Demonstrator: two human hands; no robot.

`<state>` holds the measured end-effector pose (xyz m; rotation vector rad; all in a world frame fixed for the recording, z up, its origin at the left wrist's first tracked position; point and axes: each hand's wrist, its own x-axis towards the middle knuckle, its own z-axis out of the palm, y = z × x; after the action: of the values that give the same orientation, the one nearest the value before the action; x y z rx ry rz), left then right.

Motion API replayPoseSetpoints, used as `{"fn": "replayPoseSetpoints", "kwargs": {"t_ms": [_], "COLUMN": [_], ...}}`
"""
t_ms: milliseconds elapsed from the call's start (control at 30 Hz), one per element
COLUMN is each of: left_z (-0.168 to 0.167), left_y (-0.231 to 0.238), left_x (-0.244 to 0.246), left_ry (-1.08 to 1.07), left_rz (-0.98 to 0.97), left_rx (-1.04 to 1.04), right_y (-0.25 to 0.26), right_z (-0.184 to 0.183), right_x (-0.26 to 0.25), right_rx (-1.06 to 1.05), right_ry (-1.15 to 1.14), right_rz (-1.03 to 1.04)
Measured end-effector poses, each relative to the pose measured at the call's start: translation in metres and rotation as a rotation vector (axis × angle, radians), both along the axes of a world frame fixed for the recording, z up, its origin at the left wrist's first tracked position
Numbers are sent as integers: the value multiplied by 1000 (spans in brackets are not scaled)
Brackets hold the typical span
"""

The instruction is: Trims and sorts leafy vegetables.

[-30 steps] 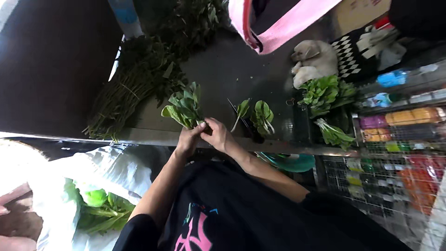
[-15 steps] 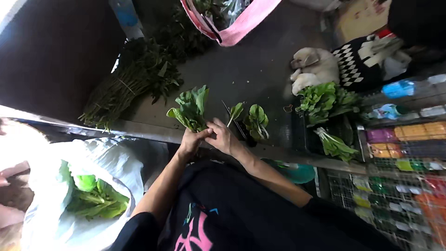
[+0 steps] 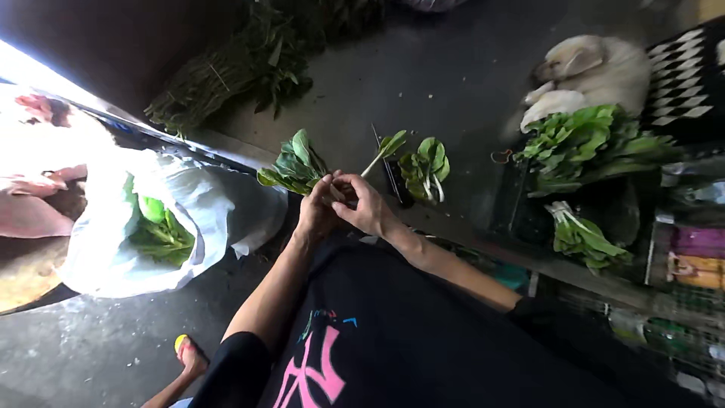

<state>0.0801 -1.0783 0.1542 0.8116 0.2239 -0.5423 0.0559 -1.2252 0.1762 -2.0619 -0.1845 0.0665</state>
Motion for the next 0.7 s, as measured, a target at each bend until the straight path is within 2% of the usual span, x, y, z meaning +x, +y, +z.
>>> {"fn": "replayPoseSetpoints", "kwargs": {"t_ms": [100, 300, 467, 567, 633, 700], "left_z": [-1, 6, 12, 19, 30, 52], "left_y": [-16, -42, -62, -60, -47, -37], "left_x": [-17, -25, -31, -26, -15, -6], "left_ry": [-14, 16, 80, -78, -255, -433], "left_rz": [-95, -268, -447, -642, -835, -914], "left_rx": [100, 231, 171, 390, 606, 888], "right_y": [-7, -32, -57, -76, -91, -104], "right_z": [7, 6, -2, 7, 4, -1], "right_x": [-14, -32, -41, -45, -47, -49], "right_rx": [-71, -97, -85, 49, 175, 315], "right_ry": [143, 125, 139, 235, 297, 349], "right_rz": [27, 85, -29, -101, -167, -222]}}
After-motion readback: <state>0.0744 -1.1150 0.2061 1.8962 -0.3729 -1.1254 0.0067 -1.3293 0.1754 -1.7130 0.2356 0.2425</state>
